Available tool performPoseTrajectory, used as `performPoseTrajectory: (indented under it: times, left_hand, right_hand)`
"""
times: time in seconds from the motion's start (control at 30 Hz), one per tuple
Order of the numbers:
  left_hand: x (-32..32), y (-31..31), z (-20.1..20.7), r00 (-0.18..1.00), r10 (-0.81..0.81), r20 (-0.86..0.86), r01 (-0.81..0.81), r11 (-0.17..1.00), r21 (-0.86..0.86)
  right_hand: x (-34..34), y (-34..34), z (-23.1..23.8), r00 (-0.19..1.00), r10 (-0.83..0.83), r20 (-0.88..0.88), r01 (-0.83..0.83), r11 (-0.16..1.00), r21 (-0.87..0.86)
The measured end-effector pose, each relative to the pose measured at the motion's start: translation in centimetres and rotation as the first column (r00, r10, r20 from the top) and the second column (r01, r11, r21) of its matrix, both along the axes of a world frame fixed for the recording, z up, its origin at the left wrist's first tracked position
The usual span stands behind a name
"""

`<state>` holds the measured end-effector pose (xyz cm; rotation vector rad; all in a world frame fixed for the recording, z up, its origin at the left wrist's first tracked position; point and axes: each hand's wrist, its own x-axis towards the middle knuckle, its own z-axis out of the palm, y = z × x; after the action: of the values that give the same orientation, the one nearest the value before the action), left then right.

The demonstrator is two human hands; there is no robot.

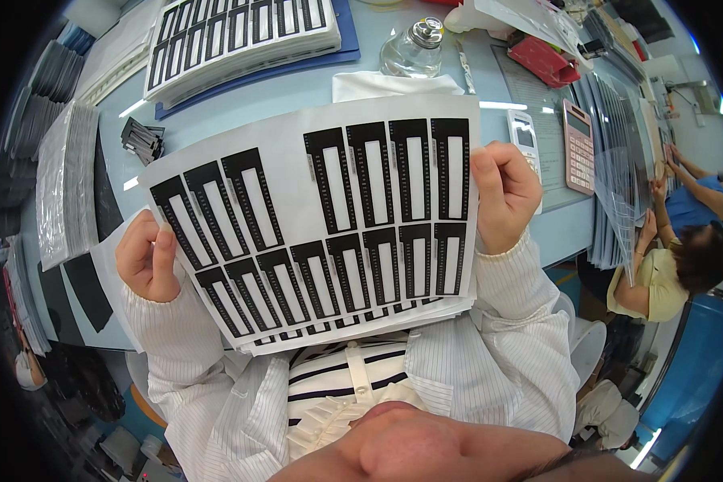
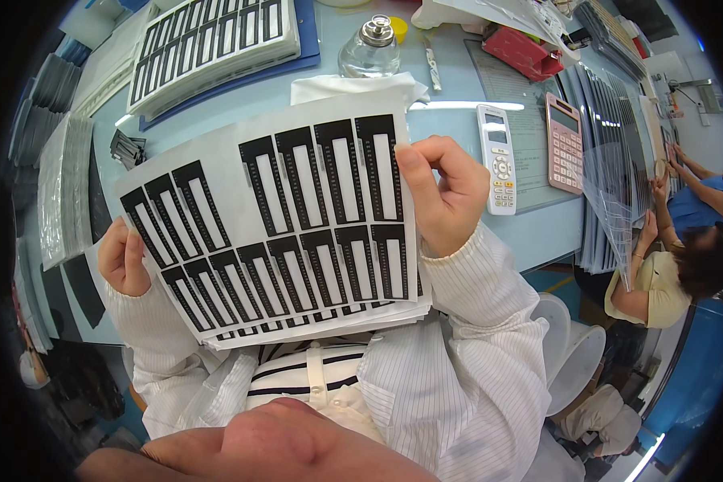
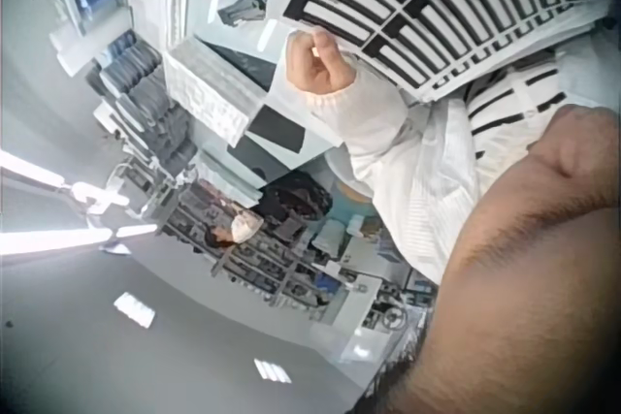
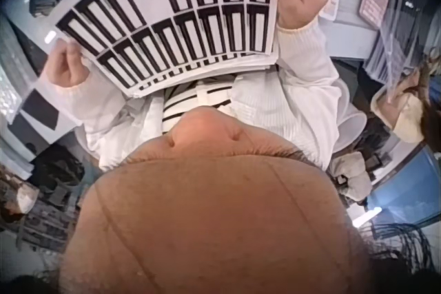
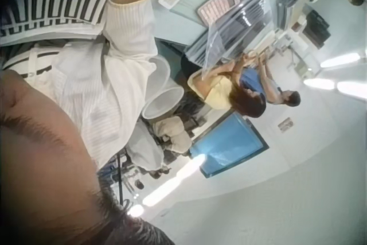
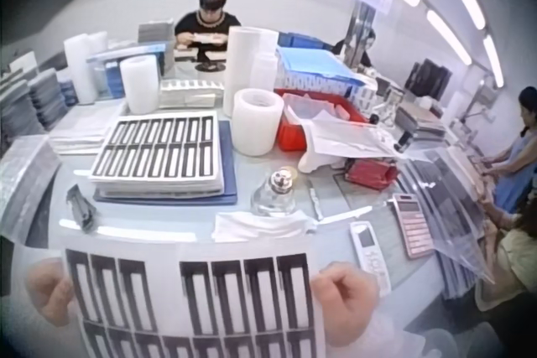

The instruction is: The person is inspecting and sorting small electronic components on carrier sheets at a workbench.

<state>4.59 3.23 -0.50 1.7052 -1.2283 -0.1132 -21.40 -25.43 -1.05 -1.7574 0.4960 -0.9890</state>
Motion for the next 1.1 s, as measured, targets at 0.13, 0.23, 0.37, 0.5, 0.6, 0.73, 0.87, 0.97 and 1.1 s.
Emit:
performPoseTrajectory:
  times: [0.13,0.23,0.37,0.5,0.6,0.73,0.87,0.97,1.1]
  left_hand:
    - [-0.1,-0.3,0.0,0.998,0.048,-0.031,-0.046,0.997,0.062]
    - [-0.1,-0.6,-0.1,0.993,0.074,-0.090,-0.060,0.987,0.151]
    - [-0.3,-1.0,-0.4,0.992,0.086,-0.093,-0.060,0.966,0.253]
    - [0.0,-1.1,-0.1,0.985,-0.018,-0.170,0.059,0.969,0.242]
    - [0.1,-0.8,0.8,0.971,-0.127,-0.204,0.179,0.948,0.264]
    - [-0.2,-0.6,1.4,0.962,-0.164,-0.220,0.238,0.897,0.372]
    - [0.0,-0.5,1.4,0.946,-0.165,-0.279,0.262,0.895,0.360]
    - [0.2,0.0,1.5,0.908,-0.118,-0.401,0.254,0.918,0.306]
    - [0.7,0.6,2.0,0.861,-0.101,-0.499,0.280,0.913,0.298]
  right_hand:
    - [0.3,0.0,0.0,0.997,-0.019,-0.070,0.022,0.998,0.051]
    - [0.8,-0.3,-0.2,0.990,-0.003,-0.143,0.011,0.998,0.061]
    - [1.0,-0.4,-0.3,0.963,0.000,-0.268,-0.005,1.000,-0.019]
    - [0.8,-0.7,0.0,0.934,0.061,-0.352,-0.055,0.998,0.028]
    - [0.1,-1.6,0.6,0.878,0.181,-0.444,-0.155,0.983,0.094]
    - [-1.0,-2.7,1.6,0.797,0.344,-0.497,-0.264,0.938,0.226]
    - [-1.6,-3.3,2.5,0.656,0.535,-0.532,-0.417,0.845,0.335]
    - [-1.8,-3.5,3.0,0.600,0.630,-0.493,-0.423,0.773,0.473]
    - [-2.0,-3.9,3.4,0.597,0.691,-0.407,-0.424,0.703,0.571]
